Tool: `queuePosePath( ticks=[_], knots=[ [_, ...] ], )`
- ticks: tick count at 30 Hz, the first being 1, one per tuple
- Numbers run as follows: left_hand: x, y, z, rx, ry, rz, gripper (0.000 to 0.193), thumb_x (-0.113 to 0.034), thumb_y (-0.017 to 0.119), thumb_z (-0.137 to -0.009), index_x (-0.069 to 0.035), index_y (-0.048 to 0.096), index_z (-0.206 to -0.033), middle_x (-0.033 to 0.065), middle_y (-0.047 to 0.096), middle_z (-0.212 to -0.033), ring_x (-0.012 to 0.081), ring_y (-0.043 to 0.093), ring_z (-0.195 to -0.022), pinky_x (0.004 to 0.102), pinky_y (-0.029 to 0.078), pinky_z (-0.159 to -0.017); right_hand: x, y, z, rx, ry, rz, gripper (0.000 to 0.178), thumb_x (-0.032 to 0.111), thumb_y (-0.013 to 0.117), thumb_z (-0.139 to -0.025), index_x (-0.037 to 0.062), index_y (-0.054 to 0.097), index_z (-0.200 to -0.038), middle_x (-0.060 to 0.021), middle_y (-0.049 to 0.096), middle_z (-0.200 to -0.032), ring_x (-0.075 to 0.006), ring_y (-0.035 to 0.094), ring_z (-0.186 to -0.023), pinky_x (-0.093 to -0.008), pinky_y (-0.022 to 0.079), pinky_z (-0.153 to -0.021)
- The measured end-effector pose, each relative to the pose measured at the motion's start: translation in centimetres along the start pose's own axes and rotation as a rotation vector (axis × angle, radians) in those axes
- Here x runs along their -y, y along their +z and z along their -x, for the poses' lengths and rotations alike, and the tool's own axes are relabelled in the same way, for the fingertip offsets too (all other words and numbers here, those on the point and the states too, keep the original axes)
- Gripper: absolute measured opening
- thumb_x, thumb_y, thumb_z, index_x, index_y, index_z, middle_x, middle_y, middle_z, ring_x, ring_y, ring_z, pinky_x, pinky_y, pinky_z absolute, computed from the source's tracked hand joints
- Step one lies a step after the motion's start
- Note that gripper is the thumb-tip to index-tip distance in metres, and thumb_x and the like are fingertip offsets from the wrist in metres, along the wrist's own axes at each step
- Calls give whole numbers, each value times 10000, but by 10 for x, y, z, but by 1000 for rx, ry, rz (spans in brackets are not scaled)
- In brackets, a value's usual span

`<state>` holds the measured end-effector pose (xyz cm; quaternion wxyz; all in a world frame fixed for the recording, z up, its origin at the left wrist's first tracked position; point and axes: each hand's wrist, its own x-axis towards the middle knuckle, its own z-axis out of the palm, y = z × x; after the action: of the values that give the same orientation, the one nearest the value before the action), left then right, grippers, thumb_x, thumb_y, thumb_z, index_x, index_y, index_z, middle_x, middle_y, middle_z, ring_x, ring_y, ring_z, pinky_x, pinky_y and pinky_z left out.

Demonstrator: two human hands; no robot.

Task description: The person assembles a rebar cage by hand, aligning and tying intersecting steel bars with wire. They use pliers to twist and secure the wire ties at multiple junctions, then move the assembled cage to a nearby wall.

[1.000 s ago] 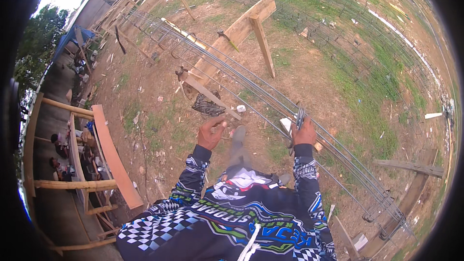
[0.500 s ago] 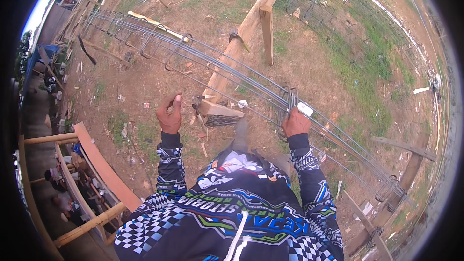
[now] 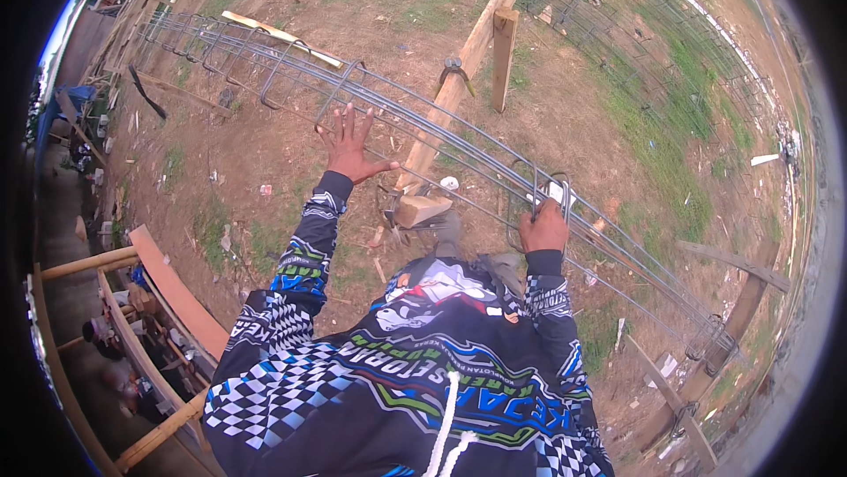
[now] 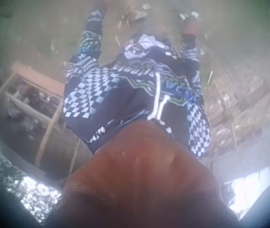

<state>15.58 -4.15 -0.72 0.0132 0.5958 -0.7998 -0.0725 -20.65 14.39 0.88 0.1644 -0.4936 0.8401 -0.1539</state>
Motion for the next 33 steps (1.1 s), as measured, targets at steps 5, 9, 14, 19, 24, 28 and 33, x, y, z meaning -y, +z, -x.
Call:
queuePosePath(
  ticks=[5, 9, 14, 19, 24, 28, 33],
  knots=[
    [3, 14, -1, -68, 40, 51, 1283, -855, 674, -525, -303, 149, -1557, 165, -11, -1618, 407, -91, -1476, 728, -76, -1073, 1, 3, 0, -2, -4, -17, 248, 204, 660, -760, 22, 552, -891, -201, 620, -854, -385, 614, -782, -472, 480, -694],
    [1, 10, 2, -66, 37, 77, 1281, -848, 679, -524, -301, 154, -1556, 155, 8, -1620, 401, -75, -1479, 728, -66, -1078, -1, 1, -9, 32, -36, 13, 211, 209, 645, -780, 22, 560, -830, -201, 620, -820, -393, 608, -764, -464, 474, -679],
    [1, 7, 2, -70, 27, 56, 1267, -845, 682, -521, -285, 197, -1549, 157, 62, -1615, 389, -41, -1485, 729, -38, -1085, 11, 6, -30, 161, -20, -307, 254, 228, 639, -857, 11, 509, -840, -128, 581, -640, -303, 593, -532, -406, 463, -507],
    [-5, 5, 5, -132, 46, 146, 1141, -789, 702, -587, -219, 336, -1505, 145, 170, -1596, 369, 20, -1490, 704, -33, -1106, 54, 17, -60, 380, 211, -983, 277, 232, 664, -900, 25, 480, -902, -53, 512, -640, -133, 515, -402, -291, 438, -327],
    [-23, 0, 15, -303, 24, 529, 605, -496, 686, -836, -119, 582, -1296, 155, 529, -1341, 321, 462, -1268, 524, 318, -1064, 121, 49, -82, 486, 197, -1033, 270, 200, 654, -917, -7, 481, -908, -76, 546, -666, -145, 557, -436, -312, 529, -388],
    [-46, -27, 17, -133, -127, 832, 378, -314, 632, -928, -25, 636, -1171, 104, 696, -929, 221, 661, -829, 375, 520, -772, 158, 70, -88, 578, 203, -1107, 247, 163, 639, -919, -34, 492, -945, -113, 592, -722, -178, 615, -509, -334, 580, -461],
    [-66, -21, -7, 234, -173, 1325, 367, -320, 590, -965, 4, 631, -1133, 79, 679, -872, 129, 628, -634, 264, 477, -499, 186, 59, -82, 702, 85, -1181, 264, 130, 582, -925, -85, 563, -1079, -169, 636, -882, -223, 681, -721, -348, 622, -578]
  ],
)
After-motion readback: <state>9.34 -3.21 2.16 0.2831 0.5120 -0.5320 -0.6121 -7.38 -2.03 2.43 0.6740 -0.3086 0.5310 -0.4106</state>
